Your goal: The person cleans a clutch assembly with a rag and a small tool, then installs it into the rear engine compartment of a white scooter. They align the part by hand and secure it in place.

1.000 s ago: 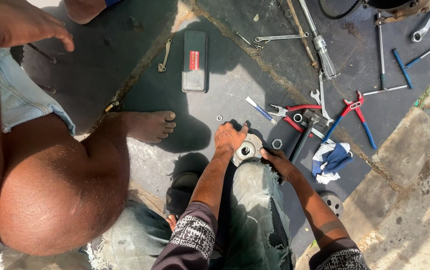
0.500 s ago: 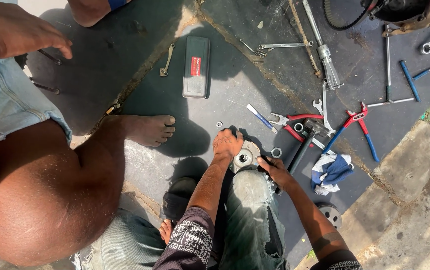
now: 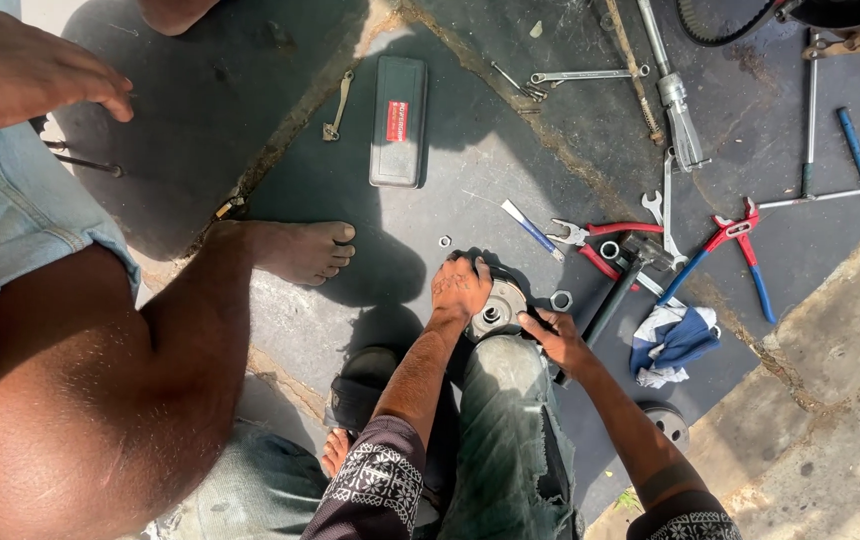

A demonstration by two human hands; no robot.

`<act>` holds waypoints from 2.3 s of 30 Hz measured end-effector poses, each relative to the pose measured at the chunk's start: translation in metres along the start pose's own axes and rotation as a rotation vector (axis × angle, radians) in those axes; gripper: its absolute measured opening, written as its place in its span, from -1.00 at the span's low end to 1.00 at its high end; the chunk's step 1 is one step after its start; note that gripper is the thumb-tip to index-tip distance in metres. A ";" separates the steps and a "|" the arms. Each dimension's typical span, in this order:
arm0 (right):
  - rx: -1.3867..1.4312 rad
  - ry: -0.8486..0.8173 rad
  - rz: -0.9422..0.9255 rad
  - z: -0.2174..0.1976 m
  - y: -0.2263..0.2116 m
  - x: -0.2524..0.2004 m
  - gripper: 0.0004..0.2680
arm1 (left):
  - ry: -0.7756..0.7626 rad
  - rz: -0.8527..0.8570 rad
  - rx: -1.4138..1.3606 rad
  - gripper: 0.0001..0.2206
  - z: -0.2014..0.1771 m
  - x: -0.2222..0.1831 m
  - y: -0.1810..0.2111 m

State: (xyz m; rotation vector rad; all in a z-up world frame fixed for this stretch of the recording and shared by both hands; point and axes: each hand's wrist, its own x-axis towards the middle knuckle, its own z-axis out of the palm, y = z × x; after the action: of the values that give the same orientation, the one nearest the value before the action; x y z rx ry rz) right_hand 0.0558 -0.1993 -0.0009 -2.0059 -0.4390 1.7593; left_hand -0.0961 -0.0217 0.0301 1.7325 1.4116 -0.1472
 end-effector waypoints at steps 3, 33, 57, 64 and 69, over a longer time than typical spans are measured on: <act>-0.013 0.117 0.068 -0.001 0.038 0.025 -0.21 | -0.053 -0.067 0.059 -0.59 0.002 0.006 0.003; -0.080 -0.037 -0.272 -0.008 -0.006 0.004 -0.75 | 0.224 0.091 0.020 -0.61 0.028 0.001 -0.014; -0.174 -0.051 -0.205 -0.011 0.002 0.017 -0.80 | 0.051 -0.023 -0.031 -0.66 0.019 0.016 -0.011; -0.222 -0.045 -0.013 -0.012 0.000 0.011 -0.72 | 0.008 -0.066 -0.039 -0.66 0.013 0.016 -0.006; -0.097 -0.110 -0.033 -0.012 -0.013 0.011 -0.75 | 0.002 -0.086 -0.029 -0.67 0.015 0.017 -0.007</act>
State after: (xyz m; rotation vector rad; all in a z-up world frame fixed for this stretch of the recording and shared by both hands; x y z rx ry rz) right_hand 0.0697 -0.1839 -0.0025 -1.9603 -0.6001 1.8673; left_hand -0.0904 -0.0194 0.0076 1.6492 1.4833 -0.1711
